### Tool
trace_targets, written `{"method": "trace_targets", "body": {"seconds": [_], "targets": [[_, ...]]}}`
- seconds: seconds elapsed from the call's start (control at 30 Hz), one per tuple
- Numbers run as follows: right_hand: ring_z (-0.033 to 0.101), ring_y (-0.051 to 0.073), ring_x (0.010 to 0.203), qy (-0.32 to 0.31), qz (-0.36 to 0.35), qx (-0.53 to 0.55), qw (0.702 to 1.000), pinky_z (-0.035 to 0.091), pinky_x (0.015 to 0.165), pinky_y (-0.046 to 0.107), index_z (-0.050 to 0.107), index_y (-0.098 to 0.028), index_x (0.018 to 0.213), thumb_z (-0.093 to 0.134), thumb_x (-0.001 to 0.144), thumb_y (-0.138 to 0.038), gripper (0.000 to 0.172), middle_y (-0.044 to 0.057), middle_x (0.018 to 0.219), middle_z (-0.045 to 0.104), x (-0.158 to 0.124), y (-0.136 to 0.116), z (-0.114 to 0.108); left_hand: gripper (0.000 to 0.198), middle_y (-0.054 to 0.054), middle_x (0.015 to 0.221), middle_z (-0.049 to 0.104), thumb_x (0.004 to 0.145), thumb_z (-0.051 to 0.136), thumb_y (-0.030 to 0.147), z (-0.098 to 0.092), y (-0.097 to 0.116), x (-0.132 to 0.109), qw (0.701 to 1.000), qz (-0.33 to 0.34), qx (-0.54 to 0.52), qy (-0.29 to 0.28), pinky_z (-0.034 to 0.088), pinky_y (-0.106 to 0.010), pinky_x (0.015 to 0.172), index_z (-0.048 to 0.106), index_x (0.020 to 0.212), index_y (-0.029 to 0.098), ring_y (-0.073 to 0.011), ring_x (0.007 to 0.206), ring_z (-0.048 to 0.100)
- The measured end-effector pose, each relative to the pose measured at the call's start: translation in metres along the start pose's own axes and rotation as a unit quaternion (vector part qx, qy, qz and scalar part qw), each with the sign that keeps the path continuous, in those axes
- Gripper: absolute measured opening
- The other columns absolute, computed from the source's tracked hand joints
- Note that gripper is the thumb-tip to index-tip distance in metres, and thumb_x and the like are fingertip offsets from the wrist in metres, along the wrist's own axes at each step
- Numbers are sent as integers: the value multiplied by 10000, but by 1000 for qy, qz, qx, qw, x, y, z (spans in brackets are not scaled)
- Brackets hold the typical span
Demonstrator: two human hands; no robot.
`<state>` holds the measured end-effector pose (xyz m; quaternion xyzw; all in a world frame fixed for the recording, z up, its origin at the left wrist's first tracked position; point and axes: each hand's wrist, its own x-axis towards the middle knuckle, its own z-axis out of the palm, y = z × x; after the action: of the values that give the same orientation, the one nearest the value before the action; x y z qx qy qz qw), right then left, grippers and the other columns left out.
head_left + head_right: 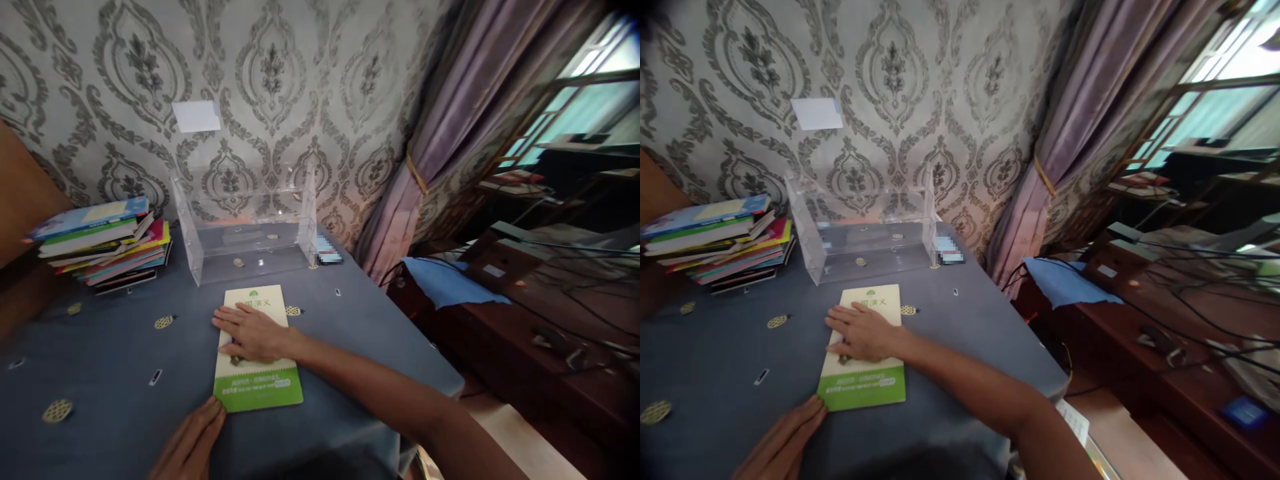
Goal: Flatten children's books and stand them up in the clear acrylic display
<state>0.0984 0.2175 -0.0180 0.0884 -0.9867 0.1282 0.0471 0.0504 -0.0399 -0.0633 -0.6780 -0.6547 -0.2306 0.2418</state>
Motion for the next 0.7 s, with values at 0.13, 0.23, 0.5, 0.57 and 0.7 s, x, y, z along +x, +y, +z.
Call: {"method": "trace_targets", "body": {"seconds": [0.13,0.23,0.5,0.57,0.7], "targets": [[302,222,1497,15,-4,-3,1000,241,1237,445,423,-99,1492,434,1033,-459,584,146,1579,382,1,1,4,537,-56,1135,754,880,424,5,-9,11,12,999,-35,-5,9,570,-223,953,598,1352,191,-157,1036,727],[343,241,1478,19,-15,-14,1000,273,1226,455,476,-81,1453,450,1034,-416,538,162,1550,429,0,-1,6,505,-63,1158,745,871,400,-16,-12,19,19,997,-81,-7,-1,569,-237,963,650,1262,183,-156,1065,714],[407,228,1444,46,-28,-14,998,329,1203,463,534,-98,1406,448,1037,-339,449,162,1493,511,-2,-2,8,538,-71,1266,703,897,391,13,-3,9,31,987,-144,-53,-41,580,-313,981,604,1343,225,-184,1149,682],[401,224,1448,46,-21,-14,999,327,1204,462,531,-111,1409,449,1036,-332,442,158,1500,504,-1,-2,7,523,-76,1266,702,894,393,22,1,3,37,986,-148,-62,-48,583,-327,977,621,1320,220,-190,1146,684],[405,213,1446,38,-6,-17,999,307,1216,429,521,-104,1413,465,1032,-350,457,158,1506,497,-2,-5,4,478,-81,1242,714,894,393,44,12,-11,45,987,-140,-68,-35,602,-335,935,658,1259,204,-198,1102,706]]}}
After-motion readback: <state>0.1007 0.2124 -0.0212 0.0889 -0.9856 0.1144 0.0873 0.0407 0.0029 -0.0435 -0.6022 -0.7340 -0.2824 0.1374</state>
